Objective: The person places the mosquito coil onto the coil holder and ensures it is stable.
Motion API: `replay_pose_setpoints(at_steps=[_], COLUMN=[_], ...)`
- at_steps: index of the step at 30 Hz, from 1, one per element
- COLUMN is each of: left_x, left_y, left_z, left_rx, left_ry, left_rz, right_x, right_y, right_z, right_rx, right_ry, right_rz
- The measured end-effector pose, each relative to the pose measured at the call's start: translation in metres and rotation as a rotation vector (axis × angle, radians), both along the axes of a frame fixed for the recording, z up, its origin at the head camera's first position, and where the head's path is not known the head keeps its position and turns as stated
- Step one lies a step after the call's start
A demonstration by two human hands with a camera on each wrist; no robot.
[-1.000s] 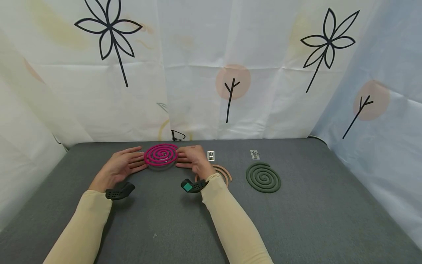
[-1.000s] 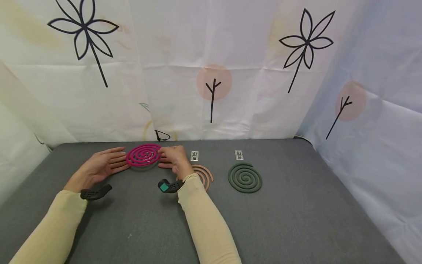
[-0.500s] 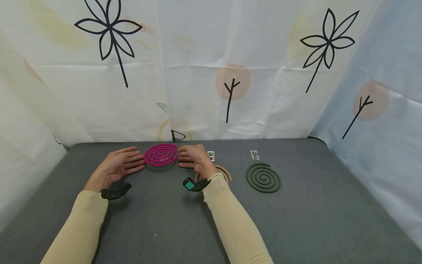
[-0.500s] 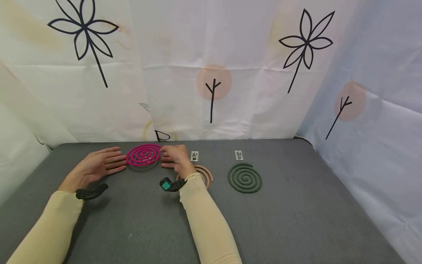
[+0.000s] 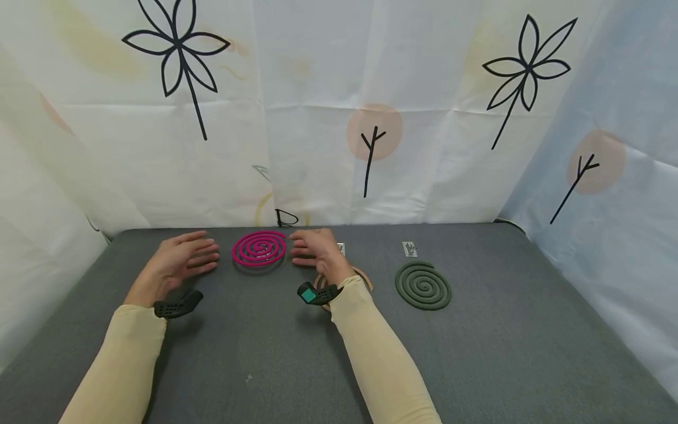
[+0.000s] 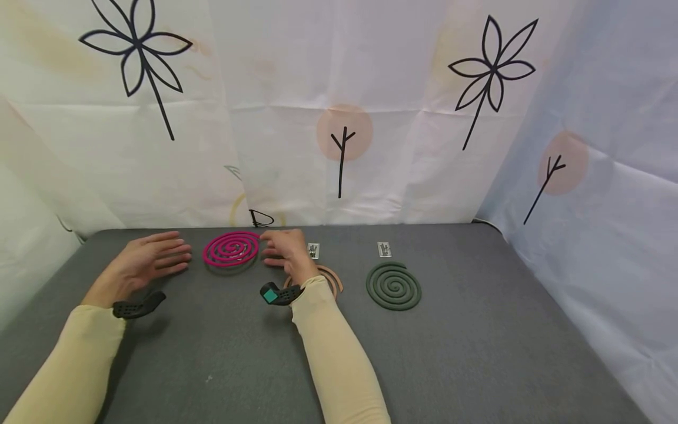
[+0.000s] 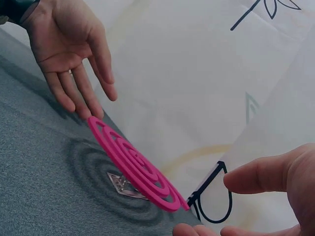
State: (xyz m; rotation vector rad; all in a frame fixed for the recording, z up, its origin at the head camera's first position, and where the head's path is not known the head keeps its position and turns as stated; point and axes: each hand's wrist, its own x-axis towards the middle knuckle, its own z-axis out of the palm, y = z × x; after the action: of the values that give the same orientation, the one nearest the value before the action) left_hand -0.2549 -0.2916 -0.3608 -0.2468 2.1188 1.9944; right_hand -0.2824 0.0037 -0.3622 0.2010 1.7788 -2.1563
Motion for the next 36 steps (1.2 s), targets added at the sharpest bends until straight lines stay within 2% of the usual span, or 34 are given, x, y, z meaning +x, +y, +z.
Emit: replay_pose_setpoints(at_steps=[8,15,19,26,30,36], left_x=[0.004,0.003,0.007,0.015,0.019,0.025], left_y=[0.000,0.018,0.028,0.045,0.055,0.071], left_z=[0.013,0.023,0.032,0.046,0.050,0.054], left_rx=[-0.024,-0.180,-0.216,-0.202,-0.195,-0.173], left_ry=[0.068,0.139,0.179,0.252,0.285,0.301], left_rz=[-0.020,-0.007,-0.016,-0.092,-0.141,-0.172], right_x=[0.002,0.002,0.004,0.008,0.010,0.013], right_y=[0.006,0.011,0.012,0.024,0.035,0.054], right_z=[0.008,0.020,0.027,0.028,0.029,0.030], right_rx=[0.027,0.031,0.049,0.102,0.118,0.157], right_ry=[0.060,0.122,0.152,0.206,0.232,0.286], right_rz=[0.008,0.000,0.007,0.013,0.020,0.014])
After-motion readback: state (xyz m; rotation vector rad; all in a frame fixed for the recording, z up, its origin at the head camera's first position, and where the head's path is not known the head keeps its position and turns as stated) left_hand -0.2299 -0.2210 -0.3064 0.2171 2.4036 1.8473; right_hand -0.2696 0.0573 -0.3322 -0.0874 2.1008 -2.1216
